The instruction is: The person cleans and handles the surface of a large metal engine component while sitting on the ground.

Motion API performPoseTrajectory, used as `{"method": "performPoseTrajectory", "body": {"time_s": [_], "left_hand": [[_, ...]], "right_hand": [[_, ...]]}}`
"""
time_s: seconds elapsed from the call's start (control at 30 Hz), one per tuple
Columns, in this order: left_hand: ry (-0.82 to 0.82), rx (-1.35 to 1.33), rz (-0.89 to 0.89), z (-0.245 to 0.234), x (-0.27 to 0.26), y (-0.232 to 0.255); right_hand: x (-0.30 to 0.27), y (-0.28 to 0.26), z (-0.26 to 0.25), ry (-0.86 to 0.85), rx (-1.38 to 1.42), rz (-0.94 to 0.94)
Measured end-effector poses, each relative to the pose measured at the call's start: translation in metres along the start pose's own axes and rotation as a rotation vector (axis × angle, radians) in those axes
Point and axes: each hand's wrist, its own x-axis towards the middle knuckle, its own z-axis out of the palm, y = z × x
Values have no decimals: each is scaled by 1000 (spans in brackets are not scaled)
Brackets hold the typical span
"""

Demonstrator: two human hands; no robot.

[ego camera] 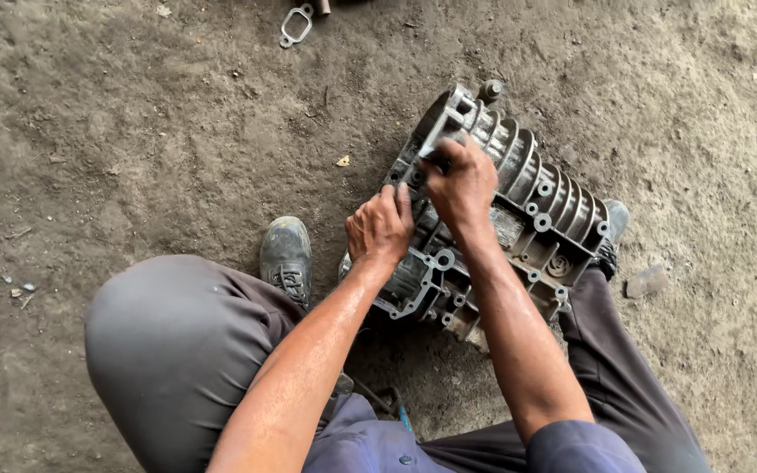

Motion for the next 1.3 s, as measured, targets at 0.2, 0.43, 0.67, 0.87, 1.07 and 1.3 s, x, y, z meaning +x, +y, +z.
{"method": "performPoseTrajectory", "body": {"time_s": [0.2, 0.43, 0.67, 0.87, 1.07, 1.3], "left_hand": [[-67, -27, -53, 4, 2, -2], [35, -14, 27, 0, -1, 1], [-26, -14, -64, -5, 3, 6], [78, 17, 64, -6, 0, 6], [-10, -43, -28, -11, -1, 8], [11, -59, -49, -21, -8, 16]], "right_hand": [[-7, 3, 0, 6, -56, 89], [10, -14, -6, -62, -10, -93], [7, -9, -14, -27, 24, -37], [13, -16, -8, -51, -15, -99], [-27, -7, -14, 40, -96, 138], [-86, -30, -67, 158, 441, 574]]}}
